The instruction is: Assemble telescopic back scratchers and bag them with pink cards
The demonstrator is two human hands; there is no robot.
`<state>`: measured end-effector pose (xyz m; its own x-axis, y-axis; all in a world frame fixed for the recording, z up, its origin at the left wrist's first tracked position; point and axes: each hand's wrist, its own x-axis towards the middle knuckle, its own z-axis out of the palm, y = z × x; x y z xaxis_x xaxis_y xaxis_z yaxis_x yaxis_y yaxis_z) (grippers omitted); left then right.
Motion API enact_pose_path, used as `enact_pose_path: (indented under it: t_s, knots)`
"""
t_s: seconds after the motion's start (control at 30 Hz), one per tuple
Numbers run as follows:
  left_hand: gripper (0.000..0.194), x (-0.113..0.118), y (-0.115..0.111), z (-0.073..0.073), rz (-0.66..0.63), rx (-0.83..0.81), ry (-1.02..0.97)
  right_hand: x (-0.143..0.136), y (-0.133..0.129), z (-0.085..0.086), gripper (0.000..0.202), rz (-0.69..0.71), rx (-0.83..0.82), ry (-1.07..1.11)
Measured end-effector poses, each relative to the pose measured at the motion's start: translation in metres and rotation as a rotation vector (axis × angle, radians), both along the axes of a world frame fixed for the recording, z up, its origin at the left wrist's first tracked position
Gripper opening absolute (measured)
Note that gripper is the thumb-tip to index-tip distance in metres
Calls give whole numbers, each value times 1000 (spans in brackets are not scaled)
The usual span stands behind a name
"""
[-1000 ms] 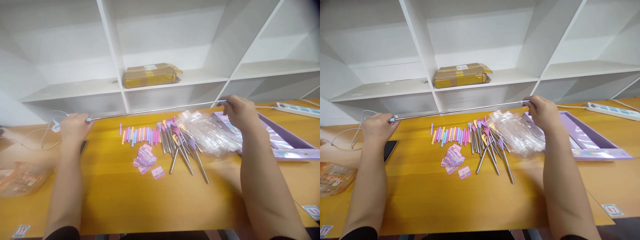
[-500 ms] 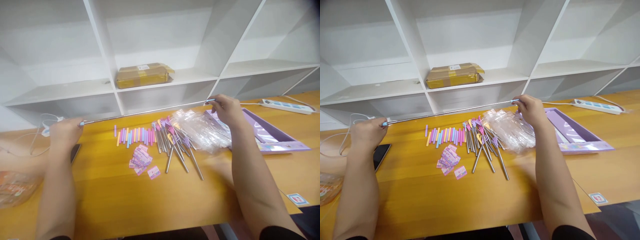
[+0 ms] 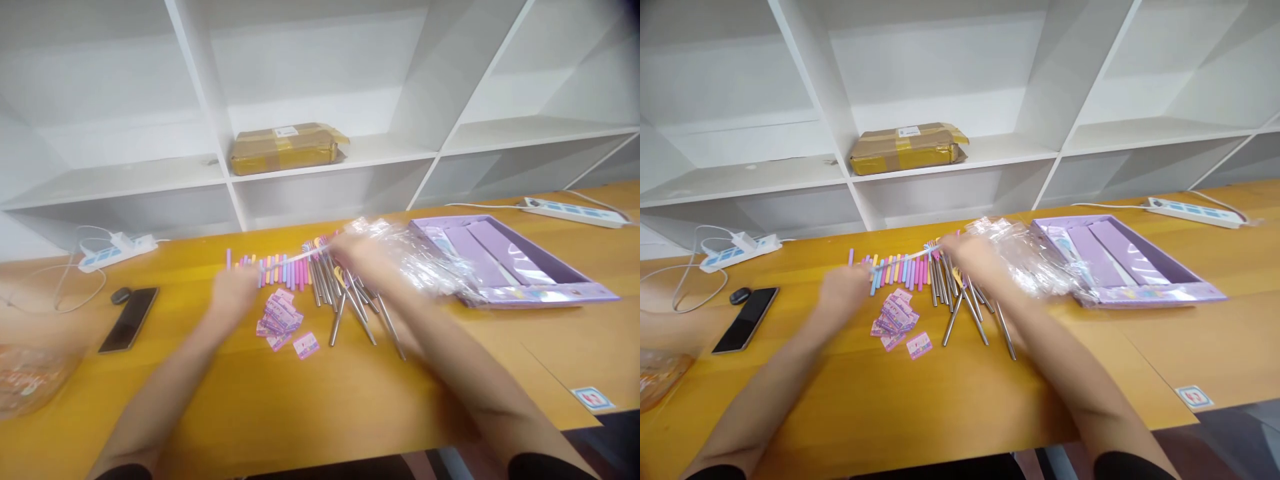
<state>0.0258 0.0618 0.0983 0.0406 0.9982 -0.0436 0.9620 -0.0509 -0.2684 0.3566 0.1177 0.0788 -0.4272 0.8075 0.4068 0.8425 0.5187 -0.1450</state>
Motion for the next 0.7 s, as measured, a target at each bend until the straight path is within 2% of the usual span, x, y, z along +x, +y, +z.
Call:
enact_pose_path:
  t_s: [0.07,0.13,0.2,0.27,0.43,0.5,0.57,0.7]
  knots:
    - [34,31,-4,-18,-58,-58,-29,-51,-19,-21,17,147,-48,-83]
    - [34,41,-9,-25,-93,-87,-39,-79,-29,-36,15,224,-80,-132]
    - [35,37,-11,-25,-107,-98,-41,-85,-31,-41,17,246,-124,-173]
    - [38,30,-10,-23,-106,-95,-40,-76,-27,-37,18,234,-168,-200]
    - [37,31,-9,-26,-47,-40,-67,-35,-8,-13,36,193,-287,-137]
    - [44,32,-9,-28,-9,-18,-100,-8,6,-2,40,18,-381,-111]
    - [47,30,-10,-29,17,-27,-127,29,23,7,45,-242,-448,-113]
    - [45,20,-8,-30,10,-76,-106,120,51,12,53,-642,-351,-104]
